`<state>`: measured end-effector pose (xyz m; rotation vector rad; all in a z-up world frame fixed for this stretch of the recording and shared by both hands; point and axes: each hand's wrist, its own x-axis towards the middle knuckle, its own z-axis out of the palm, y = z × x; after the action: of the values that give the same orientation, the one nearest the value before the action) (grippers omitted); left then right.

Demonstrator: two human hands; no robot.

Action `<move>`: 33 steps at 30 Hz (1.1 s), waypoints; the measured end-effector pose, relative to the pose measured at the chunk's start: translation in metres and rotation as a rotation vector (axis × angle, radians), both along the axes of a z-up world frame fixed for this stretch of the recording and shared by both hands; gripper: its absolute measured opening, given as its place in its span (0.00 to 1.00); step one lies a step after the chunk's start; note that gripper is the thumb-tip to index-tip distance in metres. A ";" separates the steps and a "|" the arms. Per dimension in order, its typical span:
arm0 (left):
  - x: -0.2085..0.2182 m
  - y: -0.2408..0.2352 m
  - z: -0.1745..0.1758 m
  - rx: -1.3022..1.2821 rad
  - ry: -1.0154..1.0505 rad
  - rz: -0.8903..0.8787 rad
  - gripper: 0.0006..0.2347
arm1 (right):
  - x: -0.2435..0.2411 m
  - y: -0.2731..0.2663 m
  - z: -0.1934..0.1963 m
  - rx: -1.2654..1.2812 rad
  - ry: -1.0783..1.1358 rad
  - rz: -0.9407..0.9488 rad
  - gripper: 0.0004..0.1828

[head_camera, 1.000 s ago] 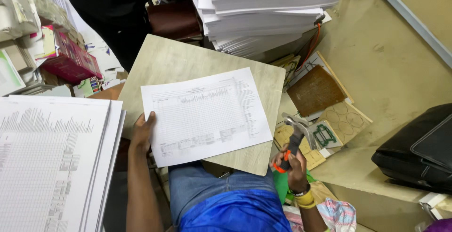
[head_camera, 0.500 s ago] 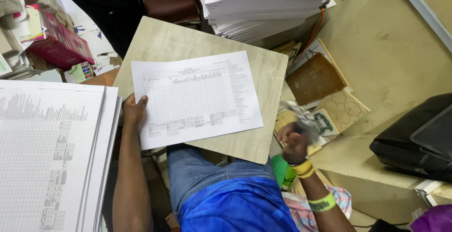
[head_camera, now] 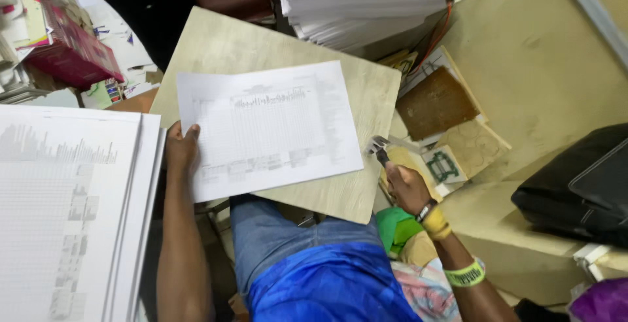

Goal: The person repeatedly takes a sheet of paper from a stack, places it on a small table on their lap, and taps it with a hammer. After tapping, the person removes the sheet and repeats the process with the next sheet.

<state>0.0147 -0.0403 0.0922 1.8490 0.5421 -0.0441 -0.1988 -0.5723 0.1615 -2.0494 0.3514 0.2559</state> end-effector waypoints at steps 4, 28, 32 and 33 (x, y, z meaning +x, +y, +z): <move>-0.019 0.007 -0.016 0.008 0.019 -0.010 0.09 | -0.006 0.019 0.039 0.389 -0.626 -0.222 0.31; -0.016 0.006 -0.003 0.040 -0.036 -0.015 0.07 | 0.137 0.045 0.042 0.267 -0.194 -0.195 0.30; -0.011 0.013 -0.024 0.053 -0.067 -0.017 0.08 | 0.144 0.038 0.011 0.546 -0.977 -0.150 0.33; -0.022 0.016 -0.020 0.057 -0.056 -0.008 0.08 | 0.138 0.041 -0.005 0.553 -0.964 -0.146 0.33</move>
<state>-0.0074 -0.0244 0.0718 1.9026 0.5016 0.0181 -0.0611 -0.5310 0.1563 -1.3815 -0.1644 -0.6506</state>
